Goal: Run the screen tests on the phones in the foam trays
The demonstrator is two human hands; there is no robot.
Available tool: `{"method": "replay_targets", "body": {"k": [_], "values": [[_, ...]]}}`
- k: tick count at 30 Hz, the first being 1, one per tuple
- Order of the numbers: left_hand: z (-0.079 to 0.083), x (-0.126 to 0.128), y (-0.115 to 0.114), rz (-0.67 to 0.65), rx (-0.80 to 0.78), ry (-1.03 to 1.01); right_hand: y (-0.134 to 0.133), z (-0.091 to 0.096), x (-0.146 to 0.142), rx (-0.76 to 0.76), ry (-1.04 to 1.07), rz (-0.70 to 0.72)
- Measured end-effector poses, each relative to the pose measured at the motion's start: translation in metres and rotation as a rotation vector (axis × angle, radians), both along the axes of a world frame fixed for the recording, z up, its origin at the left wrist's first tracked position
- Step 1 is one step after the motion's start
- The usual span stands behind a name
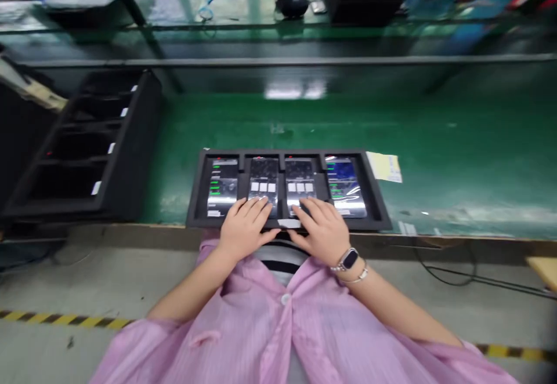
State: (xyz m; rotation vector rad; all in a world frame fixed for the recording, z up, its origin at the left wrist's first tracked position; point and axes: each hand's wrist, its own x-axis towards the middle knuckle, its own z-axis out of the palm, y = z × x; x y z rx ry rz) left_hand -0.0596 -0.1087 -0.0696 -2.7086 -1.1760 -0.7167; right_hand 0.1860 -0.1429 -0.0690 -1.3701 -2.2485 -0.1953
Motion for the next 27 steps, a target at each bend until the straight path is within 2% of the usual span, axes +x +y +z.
{"method": "replay_targets", "body": {"k": [4,8,11,14,20,23,27], "values": [[0.002,0.000,-0.001,0.015,-0.060,-0.016,0.002,0.006,0.001,-0.007,-0.041,-0.001],[0.015,-0.005,0.004,0.020,-0.172,-0.109,0.007,0.015,0.007,-0.101,0.027,0.036],[0.025,-0.010,0.015,0.137,-0.150,-0.165,0.016,0.017,0.014,-0.044,0.058,-0.005],[0.027,-0.011,0.025,0.271,-0.152,-0.126,0.021,0.013,0.014,-0.012,0.035,-0.057],[0.023,-0.006,0.029,0.320,-0.236,-0.006,0.021,0.009,0.006,-0.125,0.009,-0.093],[0.026,-0.014,0.024,0.320,-0.232,-0.033,0.013,0.015,0.023,-0.090,0.101,-0.131],[0.038,-0.046,0.010,0.336,-0.183,-0.177,-0.009,0.029,0.066,-0.032,0.177,-0.249]]}}
